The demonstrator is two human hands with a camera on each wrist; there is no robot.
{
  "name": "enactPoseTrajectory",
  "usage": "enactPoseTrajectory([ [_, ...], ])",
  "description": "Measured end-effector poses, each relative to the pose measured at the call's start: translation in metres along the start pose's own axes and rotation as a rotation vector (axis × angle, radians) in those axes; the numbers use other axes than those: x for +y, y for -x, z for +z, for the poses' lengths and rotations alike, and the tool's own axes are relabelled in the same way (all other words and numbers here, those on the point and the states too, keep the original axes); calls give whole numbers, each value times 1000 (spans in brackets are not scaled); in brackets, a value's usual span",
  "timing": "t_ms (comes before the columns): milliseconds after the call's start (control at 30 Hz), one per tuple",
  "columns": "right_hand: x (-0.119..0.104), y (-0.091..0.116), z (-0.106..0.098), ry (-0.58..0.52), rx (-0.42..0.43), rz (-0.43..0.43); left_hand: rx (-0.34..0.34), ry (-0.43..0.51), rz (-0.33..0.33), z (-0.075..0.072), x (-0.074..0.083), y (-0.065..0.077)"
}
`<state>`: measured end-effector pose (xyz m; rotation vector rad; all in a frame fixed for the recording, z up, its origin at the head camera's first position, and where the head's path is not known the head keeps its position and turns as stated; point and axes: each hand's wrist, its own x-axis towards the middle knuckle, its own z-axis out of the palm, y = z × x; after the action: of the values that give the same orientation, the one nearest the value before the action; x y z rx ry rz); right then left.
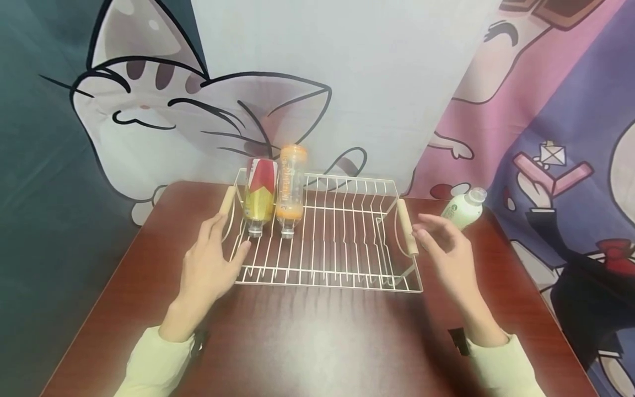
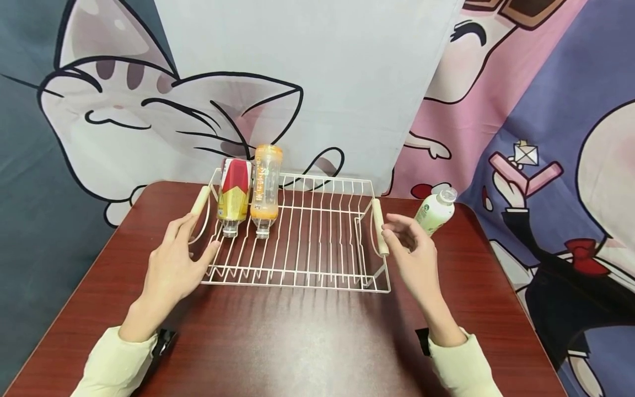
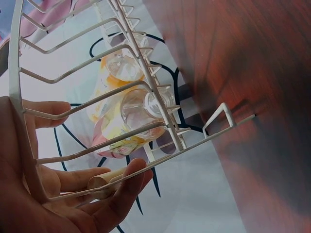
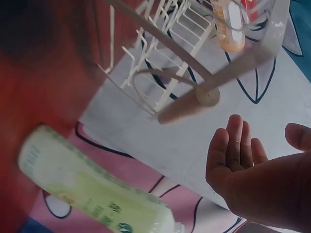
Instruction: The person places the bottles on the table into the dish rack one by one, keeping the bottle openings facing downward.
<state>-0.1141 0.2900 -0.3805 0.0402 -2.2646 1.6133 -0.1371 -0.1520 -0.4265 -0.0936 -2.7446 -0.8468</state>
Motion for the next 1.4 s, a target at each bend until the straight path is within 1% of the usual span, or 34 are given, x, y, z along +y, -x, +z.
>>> enactPoseTrajectory([
  [167, 8, 13, 2, 16, 14, 7, 11, -1, 7, 1, 0, 0],
  [300, 12, 18, 1, 28, 35, 24, 11, 1, 7, 1, -1, 1],
  [400, 15, 20, -2, 4, 69, 29, 13, 4, 9, 2, -2, 1],
  [500, 20, 21, -6, -9, 146, 16, 16, 9, 14, 2, -1, 1],
  [600, 26, 21, -12, -29, 253, 2, 16, 10, 16, 2, 0, 0],
  [767, 36, 19, -24, -125, 393, -14, 14, 0, 13, 1, 1, 0],
  [867, 44, 15, -31, -178, 463, 13, 15, -8, 14, 1, 0, 0],
  [1000, 57, 9, -42, -264, 543, 90, 18, -8, 18, 0, 0, 0],
  [1133, 69, 5, -51, -294, 569, 157, 16, -7, 18, 0, 0, 0],
  [1300, 79, 4, -55, -246, 544, 245, 18, -3, 17, 1, -1, 1],
  [1400, 84, 3, -55, -213, 518, 280, 19, 1, 15, 1, -1, 1],
])
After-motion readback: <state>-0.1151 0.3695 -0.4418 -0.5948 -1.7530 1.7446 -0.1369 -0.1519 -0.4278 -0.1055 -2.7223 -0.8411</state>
